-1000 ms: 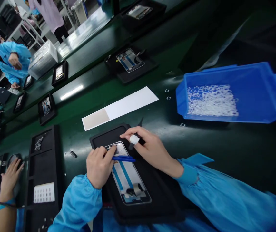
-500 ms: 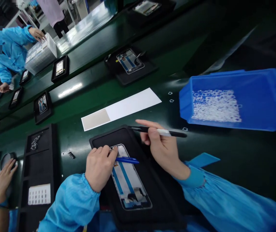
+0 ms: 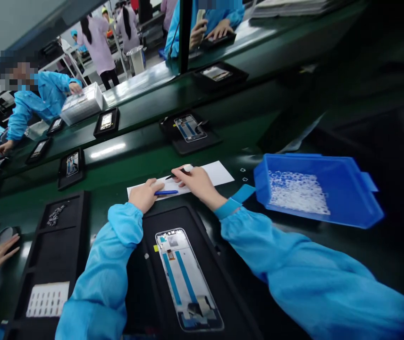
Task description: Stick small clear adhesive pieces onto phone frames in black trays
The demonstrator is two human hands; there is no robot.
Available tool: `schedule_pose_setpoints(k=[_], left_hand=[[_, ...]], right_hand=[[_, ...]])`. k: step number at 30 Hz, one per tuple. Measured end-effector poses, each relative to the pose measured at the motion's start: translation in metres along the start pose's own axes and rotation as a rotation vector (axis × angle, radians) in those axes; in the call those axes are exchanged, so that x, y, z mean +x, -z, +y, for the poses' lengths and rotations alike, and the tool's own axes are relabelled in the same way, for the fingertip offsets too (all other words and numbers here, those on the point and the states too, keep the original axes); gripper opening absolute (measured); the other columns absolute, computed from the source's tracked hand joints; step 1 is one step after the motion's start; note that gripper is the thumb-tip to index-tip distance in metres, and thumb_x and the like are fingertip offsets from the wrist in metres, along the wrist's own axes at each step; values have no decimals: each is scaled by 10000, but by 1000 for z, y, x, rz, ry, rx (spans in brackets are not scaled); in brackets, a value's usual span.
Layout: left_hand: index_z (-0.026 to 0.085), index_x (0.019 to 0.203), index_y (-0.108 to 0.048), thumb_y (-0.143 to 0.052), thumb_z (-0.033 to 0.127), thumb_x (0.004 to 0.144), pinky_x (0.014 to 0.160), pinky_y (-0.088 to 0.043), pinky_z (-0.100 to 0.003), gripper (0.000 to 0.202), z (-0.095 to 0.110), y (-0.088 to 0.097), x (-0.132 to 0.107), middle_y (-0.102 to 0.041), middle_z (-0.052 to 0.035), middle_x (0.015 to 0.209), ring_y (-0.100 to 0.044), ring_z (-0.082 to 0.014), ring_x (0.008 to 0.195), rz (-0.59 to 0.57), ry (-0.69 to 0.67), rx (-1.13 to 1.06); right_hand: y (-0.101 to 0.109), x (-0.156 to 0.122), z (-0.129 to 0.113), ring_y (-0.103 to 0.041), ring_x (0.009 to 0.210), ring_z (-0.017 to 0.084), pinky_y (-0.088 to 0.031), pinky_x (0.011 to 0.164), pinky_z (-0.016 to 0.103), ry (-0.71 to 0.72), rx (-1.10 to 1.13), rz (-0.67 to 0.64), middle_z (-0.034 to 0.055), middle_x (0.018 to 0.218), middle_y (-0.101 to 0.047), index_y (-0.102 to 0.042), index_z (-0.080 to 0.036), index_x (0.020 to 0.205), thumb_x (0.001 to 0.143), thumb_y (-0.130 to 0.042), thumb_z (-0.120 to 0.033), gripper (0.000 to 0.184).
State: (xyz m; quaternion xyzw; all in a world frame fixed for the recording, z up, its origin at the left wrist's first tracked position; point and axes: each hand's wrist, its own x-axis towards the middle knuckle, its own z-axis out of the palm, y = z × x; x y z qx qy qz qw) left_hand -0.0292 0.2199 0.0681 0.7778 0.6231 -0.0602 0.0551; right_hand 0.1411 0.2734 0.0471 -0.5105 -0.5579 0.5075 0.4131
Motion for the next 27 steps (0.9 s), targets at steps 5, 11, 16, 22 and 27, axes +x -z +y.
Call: schedule_pose_setpoints(k=[5,11,16,22,27], left_hand=[[366,1290,-587,-558,259,917,834,-563,-372,389,5,-2,-8,-514,-38,1425,-691,-250,994,-11,-22,25],[359,1297,-584,-558,253,918,843,-560,-364,395,5,-4,-8,-507,-46,1428,-688,-250,1007,-16,-20,13],[375,1285,-593,-585,217,901,854,-560,-352,415,4,-6,-7,-515,-48,1409,-683,-238,1016,4,-12,-19],[367,1269,-612,-580,218,905,865,-560,-369,395,2,-10,-7,-522,-37,1415,-668,-251,1057,13,-8,-51],[335,1210,-656,-608,260,887,875,-535,-350,335,-6,-7,-14,-546,-19,1396,-639,-244,1104,153,86,-219]], right_hand=[[-11,11,8,-677,585,191,-532,605,278,51,-113,37,30,600,-686,-574,-191,696,786,-666,-274,152],[-14,7,17,-694,667,225,-503,652,297,78,-196,73,26,604,-685,-522,-217,680,782,-663,-303,194],[-15,7,21,-699,671,230,-500,658,300,55,-164,62,27,595,-691,-540,-215,663,763,-684,-283,189],[-9,12,21,-706,642,224,-505,548,277,11,42,89,57,609,-697,-529,-209,692,780,-673,-332,209],[16,-26,15,-716,689,245,-449,449,252,8,184,172,42,572,-656,-486,-228,716,742,-670,-573,391]])
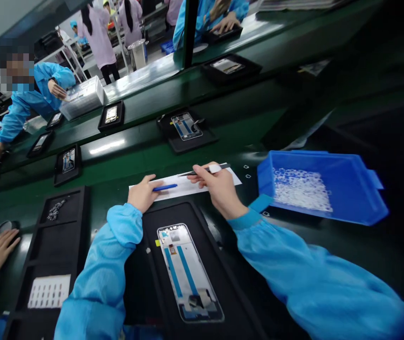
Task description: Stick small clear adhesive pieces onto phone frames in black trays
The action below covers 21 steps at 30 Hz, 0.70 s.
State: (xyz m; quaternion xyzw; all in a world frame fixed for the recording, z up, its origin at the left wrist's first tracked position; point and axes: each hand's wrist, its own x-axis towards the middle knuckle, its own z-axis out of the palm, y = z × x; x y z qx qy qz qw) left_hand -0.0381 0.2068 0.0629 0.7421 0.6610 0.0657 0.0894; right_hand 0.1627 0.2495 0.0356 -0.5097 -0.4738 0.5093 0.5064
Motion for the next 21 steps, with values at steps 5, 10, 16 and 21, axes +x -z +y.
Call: schedule_pose_setpoints(k=[5,10,16,21], left_hand=[[177,974,-719,-518,372,916,735,-499,-280,286,7,20,-26,-700,-28,822,-658,-187,789,-25,148,-353],[158,827,-689,-529,379,855,602,-431,-241,274,29,26,-51,-634,13,662,-562,-133,598,-421,76,-510],[176,766,-614,-497,367,859,543,-398,-235,242,38,24,-55,-551,42,532,-560,-136,536,-474,103,-525],[182,784,-624,-501,343,850,559,-397,-246,213,38,24,-55,-559,45,516,-558,-141,531,-473,96,-495]], right_hand=[[24,-69,-6,-701,640,249,-472,494,271,-76,-20,-154,-4,437,-565,-520,-226,648,708,-718,-587,416],[20,-100,-6,-688,636,226,-527,603,317,-47,-108,-237,42,637,-693,-566,-216,676,750,-700,-537,356],[17,-101,0,-652,573,206,-508,552,311,26,-240,-216,25,624,-678,-566,-223,682,795,-665,-491,307],[17,-104,-2,-645,575,202,-487,545,300,58,-302,-195,22,622,-676,-557,-227,672,813,-646,-447,276]])
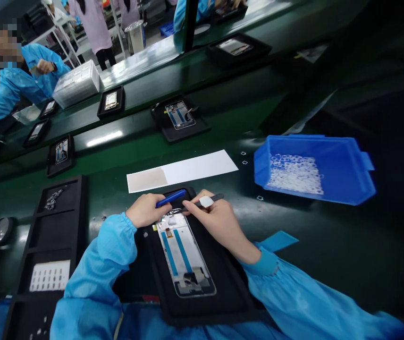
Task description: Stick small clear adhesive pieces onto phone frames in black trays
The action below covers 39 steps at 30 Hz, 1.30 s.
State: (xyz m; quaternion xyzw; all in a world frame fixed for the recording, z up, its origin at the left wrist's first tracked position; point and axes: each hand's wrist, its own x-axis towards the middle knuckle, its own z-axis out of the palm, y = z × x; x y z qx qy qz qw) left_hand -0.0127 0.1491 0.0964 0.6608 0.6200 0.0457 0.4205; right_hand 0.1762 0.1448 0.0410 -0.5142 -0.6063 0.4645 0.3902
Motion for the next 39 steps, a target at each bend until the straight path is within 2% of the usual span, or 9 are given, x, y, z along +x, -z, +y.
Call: schedule_pose_setpoints(k=[20,26,32,36,39], left_hand=[[179,860,-668,-522,321,848,562,-413,-237,205,1,-3,0,-588,31,551,-562,-143,544,14,11,53],[198,867,-685,-565,325,829,574,-391,-240,179,1,-5,1,-638,15,673,-578,-148,613,42,6,160],[249,977,-692,-573,360,846,657,-425,-267,209,7,-7,3,-698,-7,808,-638,-203,764,37,65,340],[253,1011,-686,-571,382,850,669,-434,-280,236,8,-6,4,-705,-15,835,-648,-219,789,9,69,372],[252,996,-687,-565,384,856,684,-440,-276,227,7,-5,4,-708,-15,854,-652,-214,809,15,47,380]], right_hand=[[-3,-2,3,-631,609,196,-430,543,294,29,-60,44,29,638,-674,-572,-220,647,816,-614,-426,270],[-4,-3,2,-623,588,186,-419,534,288,30,-74,41,20,629,-670,-571,-215,664,824,-620,-415,261],[-2,-5,2,-547,496,143,-374,487,274,135,-95,54,-2,588,-615,-562,-212,647,845,-609,-399,276],[-1,-6,3,-548,517,140,-376,486,264,166,-72,76,4,594,-600,-563,-209,632,861,-599,-381,288],[0,-7,2,-526,493,129,-366,492,267,212,-146,51,-8,597,-584,-572,-206,657,869,-601,-388,281]])
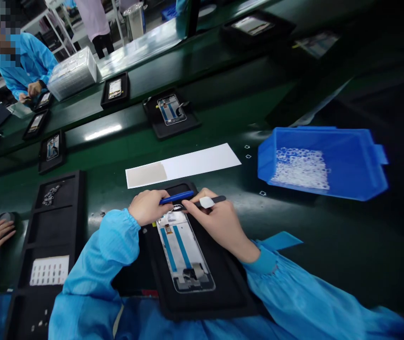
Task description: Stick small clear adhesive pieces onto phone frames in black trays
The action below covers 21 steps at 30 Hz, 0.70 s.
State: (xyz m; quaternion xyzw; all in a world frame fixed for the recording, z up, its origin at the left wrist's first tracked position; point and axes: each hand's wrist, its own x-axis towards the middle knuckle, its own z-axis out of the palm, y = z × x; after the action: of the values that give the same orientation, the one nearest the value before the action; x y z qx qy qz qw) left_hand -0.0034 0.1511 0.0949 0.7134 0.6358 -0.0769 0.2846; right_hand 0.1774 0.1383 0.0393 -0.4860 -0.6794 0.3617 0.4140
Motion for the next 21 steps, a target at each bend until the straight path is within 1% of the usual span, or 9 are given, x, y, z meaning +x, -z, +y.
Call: schedule_pose_setpoints(k=[4,8,11,12,14,16,17,19,21], left_hand=[[241,978,-686,-567,374,856,690,-443,-271,216,-1,1,0,-706,-15,857,-648,-204,802,2,-11,-10],[244,956,-692,-575,366,852,670,-437,-271,199,0,-2,2,-698,-7,816,-640,-199,764,16,-8,-35],[243,959,-690,-587,356,845,676,-441,-269,190,-1,-4,-5,-695,-5,803,-637,-196,756,85,1,-78],[241,966,-685,-583,355,849,682,-445,-267,192,-2,-5,-11,-696,-3,804,-636,-191,753,142,9,-123],[237,998,-672,-554,365,873,689,-456,-257,214,-8,-8,-29,-699,2,814,-632,-173,734,306,33,-268],[227,1035,-664,-525,387,892,689,-471,-250,256,-17,-15,-56,-700,-1,820,-628,-156,707,464,93,-423],[219,1055,-664,-519,396,894,693,-483,-253,279,-21,-22,-71,-702,-10,830,-629,-156,702,515,139,-474],[204,1090,-670,-536,401,883,752,-514,-282,316,-27,-44,-99,-708,-43,910,-654,-182,782,550,229,-512],[211,1173,-655,-541,396,881,838,-533,-324,363,-27,-76,-124,-692,-75,1052,-664,-216,927,543,262,-525]], right_hand=[[1,1,-3,-510,467,121,-358,491,269,88,-84,-33,-15,603,-572,-575,-208,680,888,-583,-382,271],[0,1,-4,-552,506,135,-374,510,270,141,-130,-29,-3,628,-589,-569,-209,687,901,-565,-379,273],[-1,0,-3,-554,511,142,-385,518,275,152,-121,-29,-2,626,-592,-568,-211,695,890,-576,-391,266],[-1,0,-2,-555,514,143,-392,518,276,140,-84,-16,-1,625,-590,-571,-213,695,885,-583,-394,263],[1,-1,1,-567,538,150,-420,528,276,87,35,46,1,632,-587,-568,-218,686,876,-594,-395,261],[3,-2,4,-584,576,160,-455,562,283,13,165,147,0,635,-573,-548,-225,686,871,-599,-402,262],[4,-3,6,-588,593,163,-471,585,289,-24,216,196,-3,639,-563,-540,-228,696,872,-595,-411,259],[5,-5,9,-581,612,164,-488,621,303,-90,275,259,-5,658,-551,-538,-233,739,877,-580,-443,255],[4,-9,12,-575,638,166,-495,642,311,-144,304,277,3,696,-559,-546,-235,784,880,-561,-480,263]])
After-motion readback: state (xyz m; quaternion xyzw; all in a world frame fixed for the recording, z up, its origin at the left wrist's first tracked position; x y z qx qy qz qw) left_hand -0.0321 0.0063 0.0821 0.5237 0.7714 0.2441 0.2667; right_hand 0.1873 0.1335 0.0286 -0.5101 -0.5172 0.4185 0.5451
